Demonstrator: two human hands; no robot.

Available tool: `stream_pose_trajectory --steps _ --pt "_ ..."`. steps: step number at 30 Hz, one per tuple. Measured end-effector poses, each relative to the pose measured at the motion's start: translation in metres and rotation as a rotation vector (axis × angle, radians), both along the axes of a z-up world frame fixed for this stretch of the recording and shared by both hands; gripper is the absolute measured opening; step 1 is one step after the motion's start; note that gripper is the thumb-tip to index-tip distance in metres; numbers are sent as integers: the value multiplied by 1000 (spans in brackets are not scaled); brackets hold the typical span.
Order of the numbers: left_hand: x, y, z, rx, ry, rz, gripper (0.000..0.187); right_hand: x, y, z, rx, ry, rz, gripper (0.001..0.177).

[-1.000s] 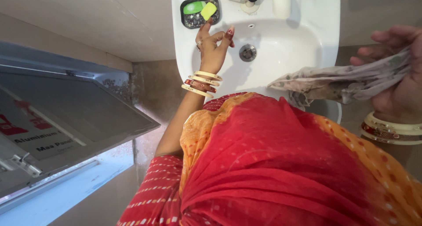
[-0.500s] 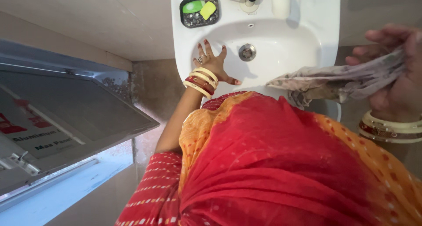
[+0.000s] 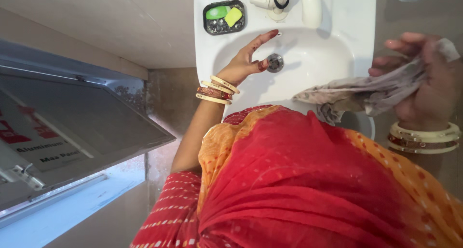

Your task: The person picks up a detergent packet from the floor, rinses a small plastic container and a cloth in a sink, and wipes down a wall-mounted holder with the cloth.

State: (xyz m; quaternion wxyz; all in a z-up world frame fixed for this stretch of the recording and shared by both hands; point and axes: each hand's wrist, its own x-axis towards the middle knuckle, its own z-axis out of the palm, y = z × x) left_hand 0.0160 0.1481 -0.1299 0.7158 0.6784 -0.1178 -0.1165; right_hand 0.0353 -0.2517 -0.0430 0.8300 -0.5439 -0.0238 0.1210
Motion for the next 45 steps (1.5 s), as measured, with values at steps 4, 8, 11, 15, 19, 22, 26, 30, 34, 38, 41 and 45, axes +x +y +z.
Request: stream_pose_trajectory --steps 4,8,11,15,19,22,26,30,34,38,41,45 --pt "0 -2 -1 -57 30 -10 95 -1 14 10 -105 -98 -3 32" --pt "3 -5 -10 -53 136 19 95 0 26 16 -179 -181 24 27" --pt "11 -15 -24 309 -42 207 87 7 34 -3 -461 -94 -16 23" --pt "25 -24 -41 894 -94 387 80 30 54 -67 -1282 -103 291 42" --pt "73 -27 -57 826 -277 595 70 30 75 -77 -1562 -735 282 84" --pt "122 -22 -58 813 -418 709 53 26 108 -44 -1025 -579 49 106" --pt "170 -13 -52 830 -264 678 43 38 143 -8 -1121 -1050 -24 91" --pt "188 -16 -59 902 -104 681 33 39 155 1 -1127 -1066 67 77" --pt "196 -15 -68 1157 -178 648 39 35 155 0 -1098 -1006 48 70" --pt "205 -10 -66 1121 -5 500 49 34 153 -2 -1014 -954 26 66" --pt "218 -3 -70 1239 -1 414 55 36 154 -3 -953 -908 39 62" --pt "225 -1 -67 1209 88 355 55 40 153 -5 -876 -807 49 55"
